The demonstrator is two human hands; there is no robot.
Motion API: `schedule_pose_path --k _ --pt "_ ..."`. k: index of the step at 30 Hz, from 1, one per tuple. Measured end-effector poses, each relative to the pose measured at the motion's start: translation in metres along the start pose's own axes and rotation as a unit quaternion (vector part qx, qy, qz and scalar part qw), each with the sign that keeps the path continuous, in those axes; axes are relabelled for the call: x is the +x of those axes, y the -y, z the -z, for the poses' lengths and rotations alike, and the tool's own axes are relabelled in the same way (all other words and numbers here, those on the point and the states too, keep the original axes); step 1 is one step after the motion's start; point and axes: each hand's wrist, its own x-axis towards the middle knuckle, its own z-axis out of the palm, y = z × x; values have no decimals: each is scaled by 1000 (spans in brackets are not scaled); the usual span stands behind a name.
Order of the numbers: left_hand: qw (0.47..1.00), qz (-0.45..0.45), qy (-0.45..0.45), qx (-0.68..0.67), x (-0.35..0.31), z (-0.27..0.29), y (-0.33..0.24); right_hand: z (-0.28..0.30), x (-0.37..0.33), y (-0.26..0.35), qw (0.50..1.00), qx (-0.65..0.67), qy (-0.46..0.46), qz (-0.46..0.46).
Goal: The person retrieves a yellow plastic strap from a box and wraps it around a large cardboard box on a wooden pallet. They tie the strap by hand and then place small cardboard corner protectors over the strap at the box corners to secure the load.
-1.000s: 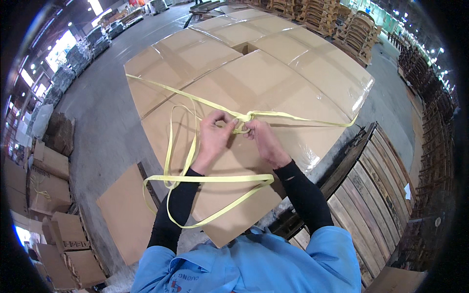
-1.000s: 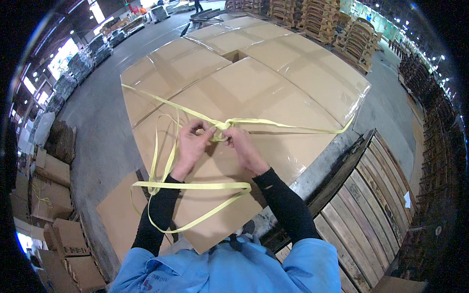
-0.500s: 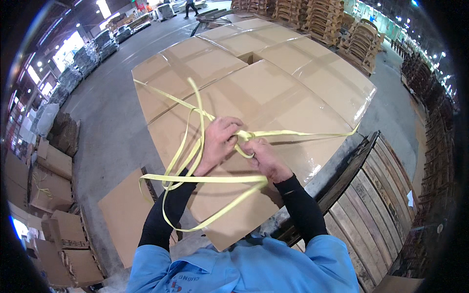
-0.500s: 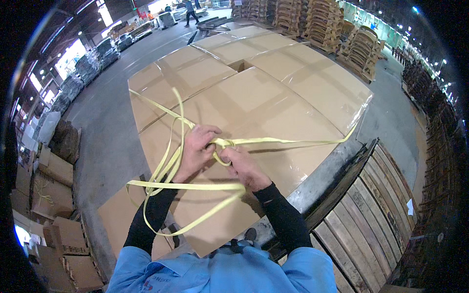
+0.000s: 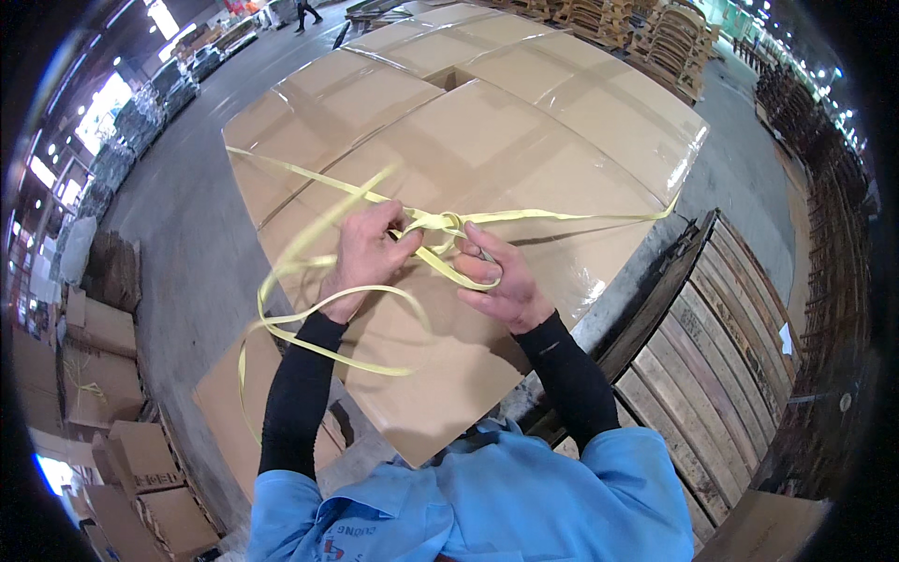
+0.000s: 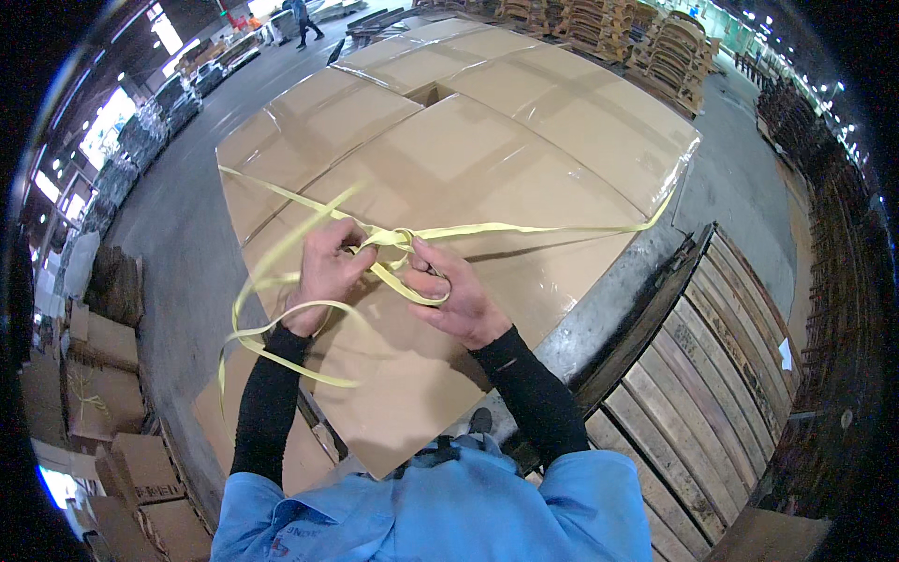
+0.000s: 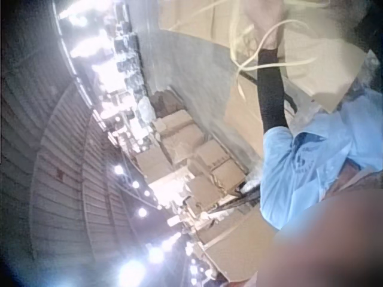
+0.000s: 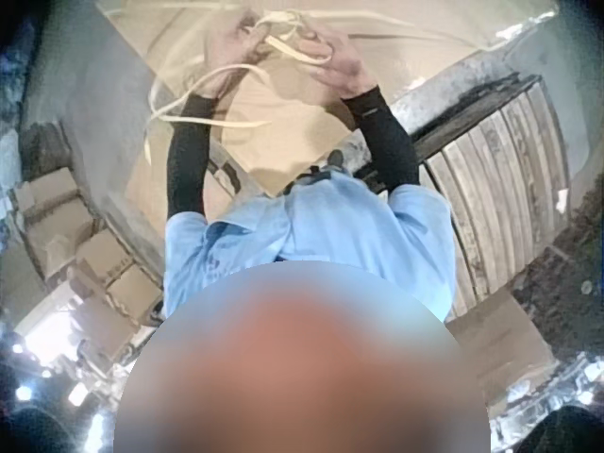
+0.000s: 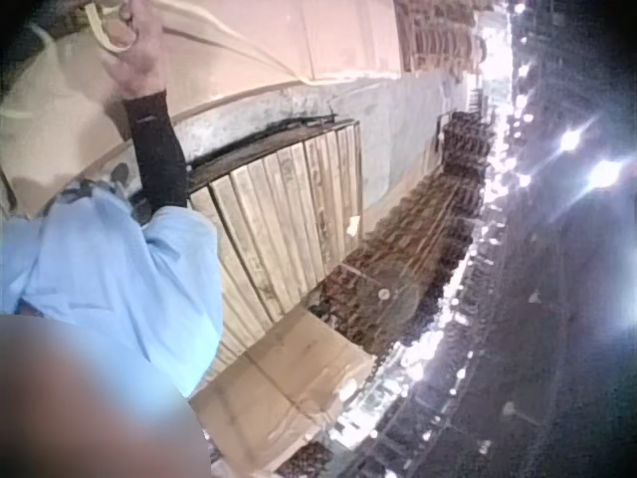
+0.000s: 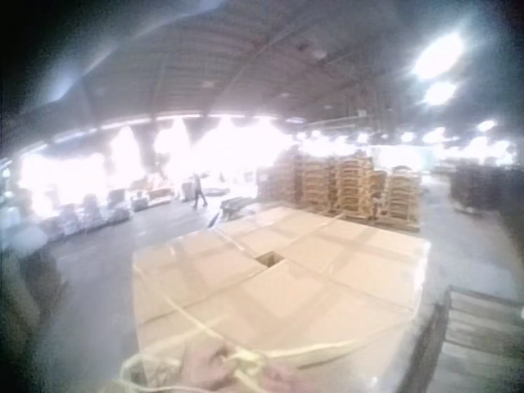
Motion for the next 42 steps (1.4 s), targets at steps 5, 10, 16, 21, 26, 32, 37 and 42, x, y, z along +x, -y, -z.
schedule_pose_path --k 5,10,16,21,26,32,37,42 --pt "996 -66 18 65 -5 1 10 -4 -7 -16 898 -359 -131 216" --pt "995 -86 2 49 -12 -10 17 -9 -10 -39 923 -230 -180 249" --pt "972 -232 13 33 -37 -17 24 6 -28 -66 965 220 88 116" --pt "947 -316 58 23 -67 -26 32 11 -64 -97 917 370 146 13" --pt "968 -247 45 26 -86 -25 29 8 -67 -97 945 314 82 34" --pt "949 -258 7 181 -96 1 22 2 -63 -89 953 294 60 34" --pt "906 -48 80 412 -111 98 102 6 -66 -90 952 298 74 15" --pt "827 339 217 393 -176 199 164 15 -67 -100 945 313 92 -1"
